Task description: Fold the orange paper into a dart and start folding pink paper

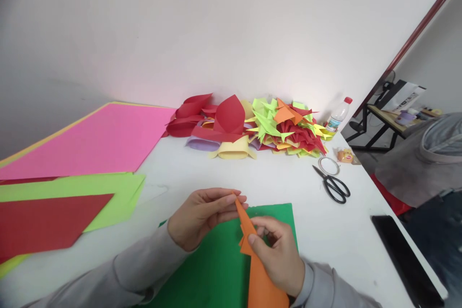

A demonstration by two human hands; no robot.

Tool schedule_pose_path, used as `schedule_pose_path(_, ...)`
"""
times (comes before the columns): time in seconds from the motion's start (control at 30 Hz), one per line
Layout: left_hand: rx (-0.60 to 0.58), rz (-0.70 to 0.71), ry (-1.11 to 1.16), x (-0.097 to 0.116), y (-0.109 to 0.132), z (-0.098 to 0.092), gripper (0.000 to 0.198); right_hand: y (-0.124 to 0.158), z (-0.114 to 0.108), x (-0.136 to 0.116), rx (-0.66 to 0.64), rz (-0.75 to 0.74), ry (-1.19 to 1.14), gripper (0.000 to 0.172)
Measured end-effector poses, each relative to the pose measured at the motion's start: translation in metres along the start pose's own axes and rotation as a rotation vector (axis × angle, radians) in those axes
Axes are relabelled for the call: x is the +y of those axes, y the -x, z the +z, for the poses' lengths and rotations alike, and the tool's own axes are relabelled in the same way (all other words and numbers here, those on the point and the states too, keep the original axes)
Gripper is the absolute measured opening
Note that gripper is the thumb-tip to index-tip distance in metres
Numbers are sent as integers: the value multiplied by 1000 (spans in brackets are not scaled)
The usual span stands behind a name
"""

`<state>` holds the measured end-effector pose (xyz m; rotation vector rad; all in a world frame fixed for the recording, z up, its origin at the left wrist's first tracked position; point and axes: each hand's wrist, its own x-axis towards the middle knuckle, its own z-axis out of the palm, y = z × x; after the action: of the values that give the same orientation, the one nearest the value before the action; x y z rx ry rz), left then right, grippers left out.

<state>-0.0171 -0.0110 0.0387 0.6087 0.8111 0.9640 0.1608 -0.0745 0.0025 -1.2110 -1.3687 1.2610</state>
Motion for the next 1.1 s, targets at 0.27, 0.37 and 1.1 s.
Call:
schedule_pose_path(0.27,-27,-70,36,0,1,-1,27,4,0,-4,31,-98,102,24)
schedule_pose_path(0.37,-30,-80,43,2,2,0,33,4,0,-4,42,-131,110,22)
schedule_pose_path(1.1,15,155,-193,6,-3,-6,34,0,5,-7,71,-176,223,21)
